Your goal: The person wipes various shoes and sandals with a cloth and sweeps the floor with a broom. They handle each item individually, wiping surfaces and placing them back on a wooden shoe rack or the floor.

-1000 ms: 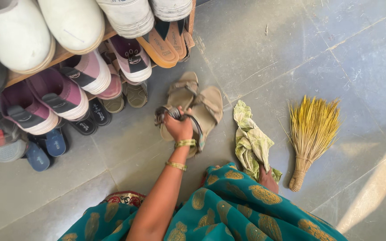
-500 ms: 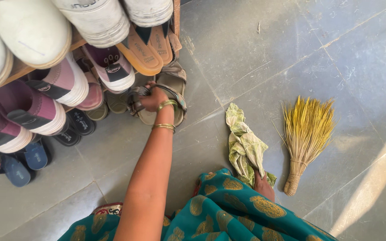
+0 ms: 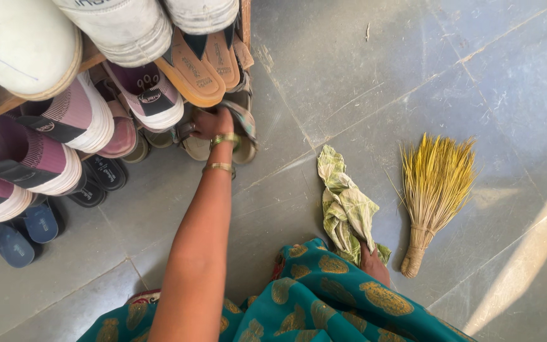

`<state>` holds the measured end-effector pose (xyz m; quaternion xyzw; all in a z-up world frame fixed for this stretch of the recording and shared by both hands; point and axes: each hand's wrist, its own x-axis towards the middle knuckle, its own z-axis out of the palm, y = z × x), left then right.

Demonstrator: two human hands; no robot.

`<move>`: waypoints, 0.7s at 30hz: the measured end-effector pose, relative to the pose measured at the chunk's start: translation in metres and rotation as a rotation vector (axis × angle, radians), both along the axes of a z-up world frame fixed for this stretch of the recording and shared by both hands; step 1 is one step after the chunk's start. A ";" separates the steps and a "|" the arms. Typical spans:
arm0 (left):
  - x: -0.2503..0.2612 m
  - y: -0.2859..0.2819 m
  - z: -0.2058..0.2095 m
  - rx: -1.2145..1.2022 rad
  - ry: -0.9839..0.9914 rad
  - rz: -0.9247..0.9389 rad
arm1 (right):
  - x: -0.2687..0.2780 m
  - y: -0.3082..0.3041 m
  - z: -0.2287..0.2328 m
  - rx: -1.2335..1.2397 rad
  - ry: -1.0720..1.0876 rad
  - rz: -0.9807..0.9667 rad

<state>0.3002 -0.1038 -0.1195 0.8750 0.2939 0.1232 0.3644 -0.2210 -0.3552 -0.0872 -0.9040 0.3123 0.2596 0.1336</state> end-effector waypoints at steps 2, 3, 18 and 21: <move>-0.007 0.003 -0.001 0.130 -0.045 -0.227 | 0.008 -0.001 0.000 -0.046 0.039 0.035; -0.018 0.010 -0.002 0.102 -0.061 -0.311 | 0.006 0.002 0.001 -0.031 0.013 0.025; 0.010 0.176 0.022 0.071 0.430 -0.507 | -0.003 -0.006 -0.006 -0.001 -0.007 -0.007; 0.032 0.210 0.014 -0.015 0.472 -0.614 | -0.003 -0.006 -0.009 0.007 0.054 -0.019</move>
